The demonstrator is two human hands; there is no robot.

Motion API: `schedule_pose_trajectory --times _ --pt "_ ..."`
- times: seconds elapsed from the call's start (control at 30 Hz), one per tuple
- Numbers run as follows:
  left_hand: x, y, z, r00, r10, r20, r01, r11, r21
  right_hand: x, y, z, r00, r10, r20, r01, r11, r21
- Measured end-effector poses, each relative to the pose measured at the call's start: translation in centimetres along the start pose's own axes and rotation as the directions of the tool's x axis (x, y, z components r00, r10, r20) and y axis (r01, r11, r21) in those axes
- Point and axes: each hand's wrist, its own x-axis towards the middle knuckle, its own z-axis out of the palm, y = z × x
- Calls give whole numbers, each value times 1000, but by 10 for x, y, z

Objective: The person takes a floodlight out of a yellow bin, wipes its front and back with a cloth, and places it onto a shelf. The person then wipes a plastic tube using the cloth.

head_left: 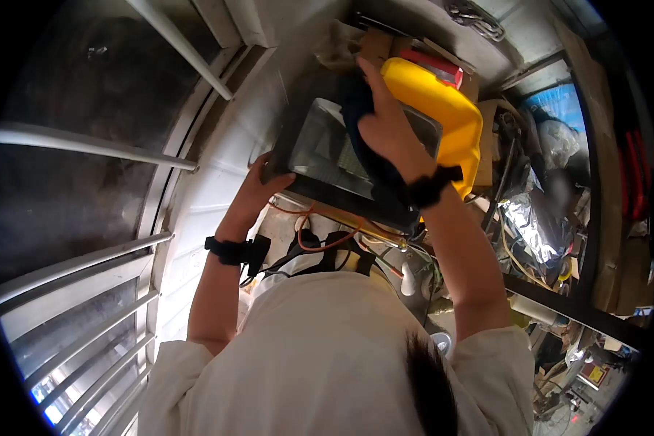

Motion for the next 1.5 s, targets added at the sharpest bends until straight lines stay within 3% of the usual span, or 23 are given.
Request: schedule_pose_trajectory --times 0.1,0.2,0.3,0.4,0.47,0.53,0.7,0.73,0.8,0.83,0.93,1.07,1.1,1.2,1.23,1.3,1.33,1.4,1.43,1.5 --pt "-8 0 3 998 -32 49 40 984 -176 29 8 15 998 -55 36 55 998 -8" --pt "-13 16 5 997 -70 25 72 993 -96 9 0 36 974 -54 220 86 986 -140" --pt "-4 -5 -1 989 50 140 -9 960 -280 -25 -2 51 708 -344 617 475 878 -55" --pt "-4 -11 -9 956 178 234 -162 983 -86 -45 -25 55 534 -365 763 594 804 -31" --pt "-4 -22 -9 958 175 227 -143 978 -149 -38 -18 54 555 -374 744 624 777 -75" --pt "-2 -31 -6 972 129 199 -65 951 -301 -25 -4 54 595 -347 725 642 748 -169" --pt "-10 3 -1 987 -1 161 46 960 -277 4 9 54 755 -250 606 546 750 -372" --pt "-10 7 -1 989 -17 144 58 957 -284 -5 2 54 701 -260 665 577 753 -314" --pt "-3 -11 -6 980 112 163 -92 988 -128 -31 -15 50 579 -274 768 620 759 -197" --pt "0 -16 -6 967 177 183 -171 984 -50 -39 -26 48 552 -199 810 615 753 -234" --pt "-2 -20 0 969 179 169 -138 964 -227 -29 -11 35 558 -242 794 628 748 -213" --pt "-8 -3 2 981 74 178 -42 984 -174 21 17 27 768 -21 640 393 805 -445" --pt "-9 1 2 980 77 181 -46 984 -171 27 24 28 776 -21 630 365 829 -423" --pt "-3 -14 -1 975 117 191 -63 961 -270 2 -18 29 530 -22 847 384 897 -217" --pt "-2 -20 -2 972 134 193 -67 945 -321 -9 -22 35 498 -33 867 390 901 -189" --pt "-1 -21 -4 977 102 187 -62 977 -205 -22 -23 45 433 -52 900 397 907 -139" --pt "-2 -19 -3 979 86 183 -59 988 -145 -19 -24 49 514 18 857 341 913 -224" --pt "-9 -5 5 987 81 142 -50 977 -209 -1 -24 56 655 153 740 211 903 -374" --pt "-11 0 7 990 77 119 -47 970 -239 7 -13 62 766 126 630 266 831 -489" --pt "-9 -2 6 991 43 125 -20 983 -182 37 6 66 848 143 511 228 771 -595"
